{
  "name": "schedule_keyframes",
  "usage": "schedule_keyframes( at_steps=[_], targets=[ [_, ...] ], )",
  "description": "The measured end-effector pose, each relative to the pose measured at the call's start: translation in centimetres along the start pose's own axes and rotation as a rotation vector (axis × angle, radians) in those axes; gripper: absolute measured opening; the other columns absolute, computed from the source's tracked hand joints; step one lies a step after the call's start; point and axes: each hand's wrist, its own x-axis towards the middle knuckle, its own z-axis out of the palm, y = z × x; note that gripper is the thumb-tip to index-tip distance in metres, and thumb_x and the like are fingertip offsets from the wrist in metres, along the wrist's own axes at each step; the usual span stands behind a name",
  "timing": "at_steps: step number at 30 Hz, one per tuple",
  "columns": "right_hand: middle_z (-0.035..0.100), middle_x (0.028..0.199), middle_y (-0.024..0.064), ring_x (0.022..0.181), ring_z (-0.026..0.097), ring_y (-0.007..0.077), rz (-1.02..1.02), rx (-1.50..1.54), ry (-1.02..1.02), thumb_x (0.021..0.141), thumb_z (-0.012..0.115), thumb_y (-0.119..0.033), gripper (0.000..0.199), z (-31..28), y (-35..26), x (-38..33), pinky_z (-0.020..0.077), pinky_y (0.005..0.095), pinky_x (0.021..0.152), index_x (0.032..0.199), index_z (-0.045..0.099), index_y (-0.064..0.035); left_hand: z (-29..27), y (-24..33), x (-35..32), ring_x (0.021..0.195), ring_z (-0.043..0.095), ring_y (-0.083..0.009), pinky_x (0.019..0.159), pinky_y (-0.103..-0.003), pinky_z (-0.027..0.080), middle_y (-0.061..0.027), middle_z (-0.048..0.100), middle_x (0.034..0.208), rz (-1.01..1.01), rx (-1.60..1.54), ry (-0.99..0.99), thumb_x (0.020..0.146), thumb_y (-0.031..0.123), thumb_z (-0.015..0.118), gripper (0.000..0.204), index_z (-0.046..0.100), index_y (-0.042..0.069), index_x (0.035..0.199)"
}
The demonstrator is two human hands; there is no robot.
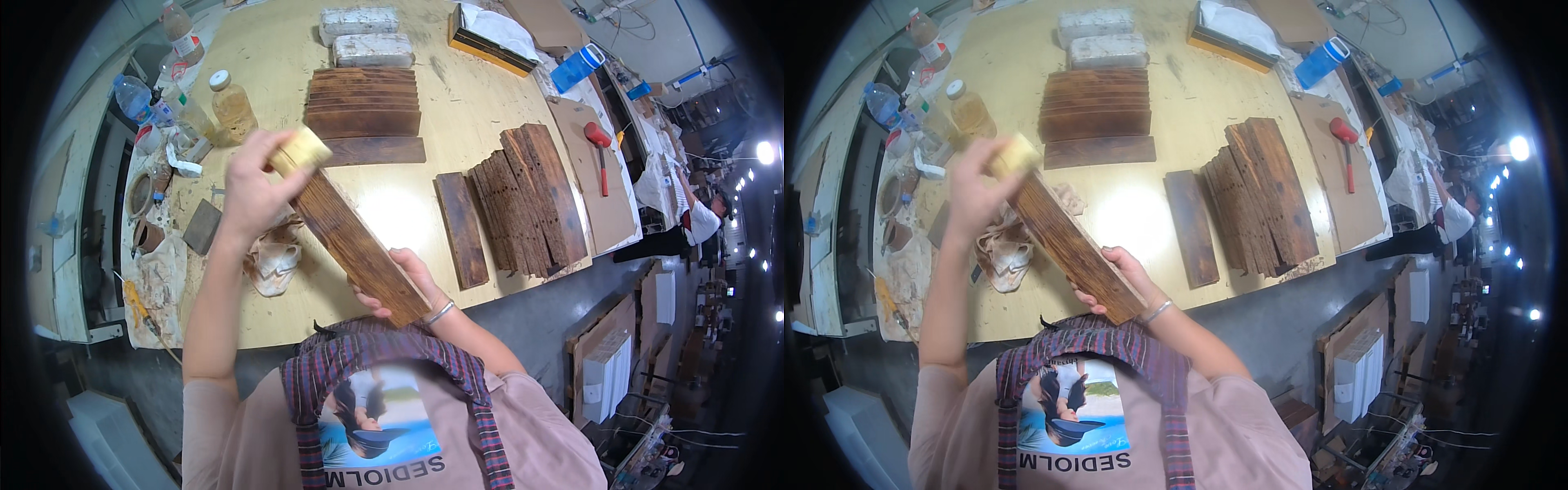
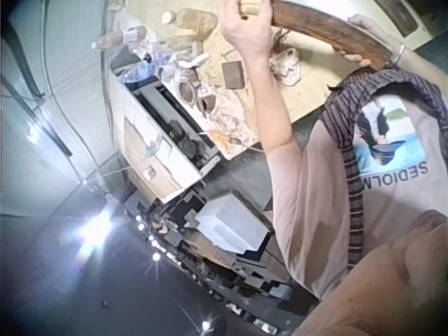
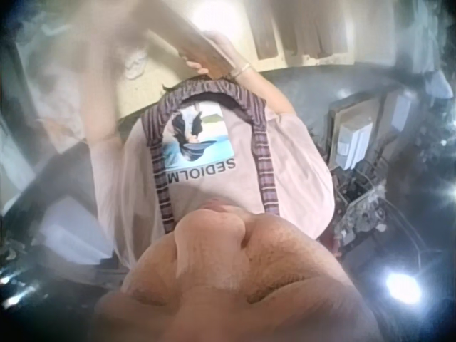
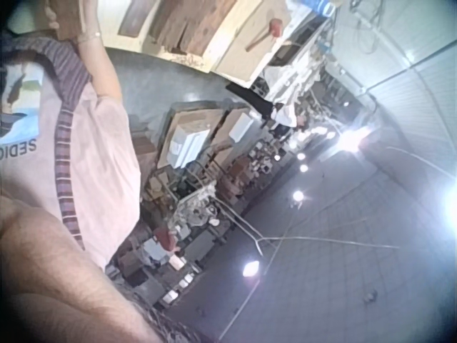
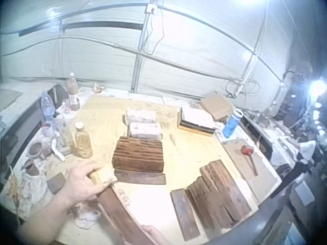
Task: The person pours liquid from a bottle onto a cloth and wipes wood blocks, then continues applying the liquid to other wood pieces using a yellow sponge before stacking them on the workbench.
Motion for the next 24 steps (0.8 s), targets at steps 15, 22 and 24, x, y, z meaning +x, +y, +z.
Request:
schedule_keyframes(
  at_steps=[15,22,24],
  targets=[
    [0.067,0.105,0.0087,0.089,0.067,0.0155,-0.537,-0.381,0.314,0.096,0.059,-0.015,0.033,1.4,-4.5,1.8,0.0573,0.0307,0.080,0.125,0.052,-0.0001,2.1,3.1,-3.3,0.091,0.061,-0.0189,0.080,-0.031,0.050,-0.0086,0.062,0.100,0.014,-0.212,0.005,0.075,0.007,0.076,0.046,0.064,0.001,0.118],
    [0.066,0.105,0.0097,0.086,0.067,0.0165,-0.746,-0.461,0.305,0.097,0.053,-0.010,0.025,3.3,-6.9,2.3,0.0568,0.0311,0.077,0.120,0.054,-0.0004,5.2,4.3,-7.4,0.087,0.061,-0.0266,0.076,-0.036,0.050,-0.0130,0.060,0.095,0.175,-0.174,-0.195,0.066,0.011,0.078,0.052,0.065,0.002,0.116],
    [0.065,0.107,0.0086,0.093,0.063,0.0154,-0.814,-0.588,0.384,0.096,0.053,-0.009,0.025,3.1,-7.5,1.5,0.0527,0.0318,0.085,0.120,0.054,-0.0001,4.5,4.9,-10.1,0.084,0.061,-0.0287,0.072,-0.037,0.050,-0.0135,0.059,0.091,0.225,-0.176,-0.320,0.063,0.012,0.078,0.054,0.066,0.002,0.114]
  ],
)
